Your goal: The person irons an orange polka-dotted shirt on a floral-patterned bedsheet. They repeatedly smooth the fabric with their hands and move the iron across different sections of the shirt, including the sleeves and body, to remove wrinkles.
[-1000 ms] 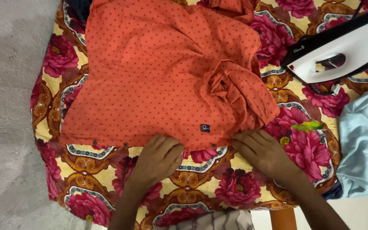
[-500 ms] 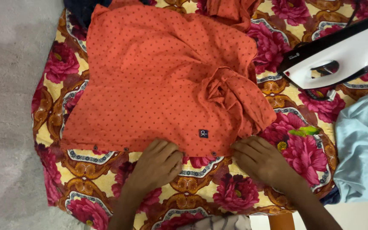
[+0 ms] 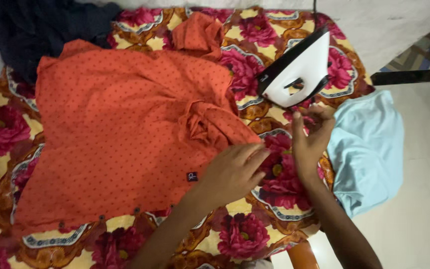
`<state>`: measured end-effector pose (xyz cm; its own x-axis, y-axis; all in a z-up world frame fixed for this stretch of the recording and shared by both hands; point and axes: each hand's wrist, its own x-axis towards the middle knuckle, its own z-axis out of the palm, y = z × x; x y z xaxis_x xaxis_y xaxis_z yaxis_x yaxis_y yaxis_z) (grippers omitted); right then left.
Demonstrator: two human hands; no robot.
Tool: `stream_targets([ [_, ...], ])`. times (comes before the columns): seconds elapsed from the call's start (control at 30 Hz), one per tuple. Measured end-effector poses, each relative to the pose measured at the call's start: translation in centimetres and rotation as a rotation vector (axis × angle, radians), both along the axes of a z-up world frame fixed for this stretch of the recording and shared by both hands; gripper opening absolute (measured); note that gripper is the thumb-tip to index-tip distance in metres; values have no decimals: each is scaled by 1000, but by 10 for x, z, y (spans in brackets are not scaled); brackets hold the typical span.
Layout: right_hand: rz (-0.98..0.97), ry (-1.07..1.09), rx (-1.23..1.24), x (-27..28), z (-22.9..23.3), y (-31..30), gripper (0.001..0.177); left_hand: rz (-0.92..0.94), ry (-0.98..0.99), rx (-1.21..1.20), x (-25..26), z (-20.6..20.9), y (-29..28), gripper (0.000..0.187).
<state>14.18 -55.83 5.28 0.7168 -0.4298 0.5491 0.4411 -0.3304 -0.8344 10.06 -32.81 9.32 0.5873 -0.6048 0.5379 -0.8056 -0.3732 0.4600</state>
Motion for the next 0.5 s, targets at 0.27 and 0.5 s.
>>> stream_targets([
  [0.27, 31, 99, -235, 48, -6, -30, 51, -121, 22, -340, 72, -26, -102, 94],
  [0.5, 66, 9, -279, 41, -9, -31, 39, -62, 321, -291, 83, -27, -127, 107],
])
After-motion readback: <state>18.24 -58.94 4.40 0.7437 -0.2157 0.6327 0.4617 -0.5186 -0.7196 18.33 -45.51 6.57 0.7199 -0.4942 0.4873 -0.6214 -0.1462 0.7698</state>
